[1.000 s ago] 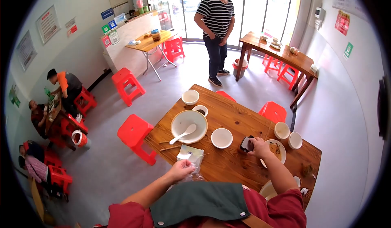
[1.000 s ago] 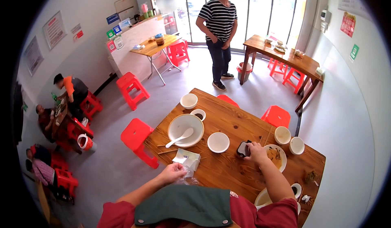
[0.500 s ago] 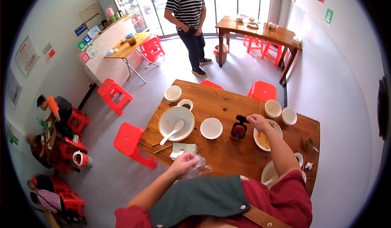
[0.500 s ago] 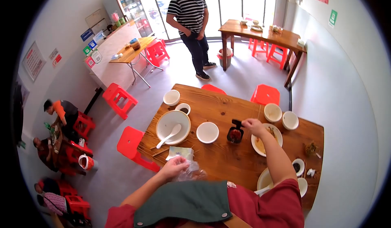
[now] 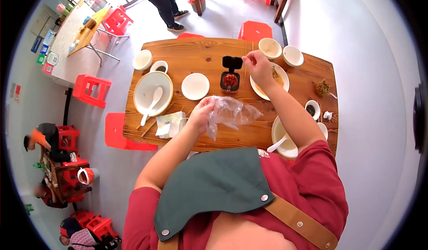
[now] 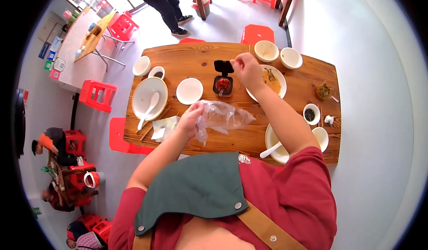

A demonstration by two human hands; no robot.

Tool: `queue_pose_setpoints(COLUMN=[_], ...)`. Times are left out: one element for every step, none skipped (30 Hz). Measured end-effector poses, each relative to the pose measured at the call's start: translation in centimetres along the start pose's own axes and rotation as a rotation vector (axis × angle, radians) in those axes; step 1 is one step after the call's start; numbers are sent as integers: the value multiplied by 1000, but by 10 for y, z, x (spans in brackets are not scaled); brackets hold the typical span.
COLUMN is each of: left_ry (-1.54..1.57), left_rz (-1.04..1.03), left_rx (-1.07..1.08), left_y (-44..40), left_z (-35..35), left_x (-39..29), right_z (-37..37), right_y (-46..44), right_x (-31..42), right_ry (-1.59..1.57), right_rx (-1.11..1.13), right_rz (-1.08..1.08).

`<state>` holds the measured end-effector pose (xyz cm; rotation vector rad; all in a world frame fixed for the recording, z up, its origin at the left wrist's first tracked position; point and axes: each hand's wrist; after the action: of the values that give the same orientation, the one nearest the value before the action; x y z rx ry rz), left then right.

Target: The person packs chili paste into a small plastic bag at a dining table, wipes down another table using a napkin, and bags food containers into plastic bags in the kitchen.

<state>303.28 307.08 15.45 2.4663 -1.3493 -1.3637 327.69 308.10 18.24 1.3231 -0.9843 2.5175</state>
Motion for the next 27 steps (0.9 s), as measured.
queue_pose_setpoints(left_ry=[-1, 8, -25, -62, -70, -71, -156, -240, -247, -246, -241, -238, -218, -200, -269, -355, -469, -601, -626, -663, -781, -766, -838, -907, -906, -909, -912], left_rz=[-28, -24, -30, -35, -35, -34, -30, -31, -34, -35, -4, 23, -1, -30, -19, -85, -163, -217, -237, -262, -109, -30, 7, 49, 40, 74, 111], left_rx=[-53, -56, -92, -127, -164, -164, -232, -301, -351, -356, -404, -449, -442, -432, -417, -400, -373, -309, -288, -238, -199, -175, -190, -206, -210, -216, -221], left_y=[-9, -14, -17, -20, -24, -24, -24, -26, -27, -26, -26, -26, -28, -30, -32, -41, -37, -51, -59, -66, -56, -59, -63, -65, -65, -65, -66], left_z=[7, 14, 20, 25, 28, 32, 35, 38, 39, 39, 39, 36, 39, 43, 46, 56, 43, 61, 63, 62, 39, 32, 25, 16, 10, 4, 1], left_x=[9, 15, 20, 24, 29, 32, 32, 31, 32, 33, 34, 33, 35, 40, 42, 50, 44, 56, 61, 65, 46, 42, 37, 30, 26, 22, 20], right_z=[8, 13, 11, 8, 5, 4, 4, 0, -5, -9, -12, -17, -25, -33, -36, -39, -45, -49, -54, -50, -49, -48, -47, -45, -46, -47, -48], right_y=[16, 34, 50, 64, 76, 81, 83, 77, 70, 64, 57, 56, 57, 54, 53, 53, 53, 55, 56, 53, 51, 50, 48, 46, 46, 46, 44], right_x=[18, 32, 35, 31, 18, 15, 11, 8, 9, 10, 13, 8, -2, -10, -11, -10, -15, -24, -34, -28, -25, -19, -14, -9, -6, -3, -1], right_ry=[-59, -120, -52, 15, 161, 310, 320, 320, 270, 218, 264, 262, 252, 244, 300, 319, 263, 239, 193, 241, 221, 229, 268, 308, 307, 435, 564], right_rx=[151, 300, 487, 670, 807, 940, 836, 834, 623, 413, 428, 425, 484, 537, 613, 623, 549, 442, 343, 360, 339, 353, 416, 480, 480, 493, 504], right_rz=[90, 184, 315, 447, 431, 413, 312, 319, 202, 83, 41, 49, 96, 150, 136, 65, 19, 64, 93, 46, 43, 43, 64, 82, 92, 176, 257])
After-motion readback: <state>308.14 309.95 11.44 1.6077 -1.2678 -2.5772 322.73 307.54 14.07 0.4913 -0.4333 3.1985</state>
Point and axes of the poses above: each hand's wrist, its own y-axis away from the middle knuckle, its own z-axis out of the back of the hand, x = y × z, and after that the axes turned 2 degrees about -y, right-handed
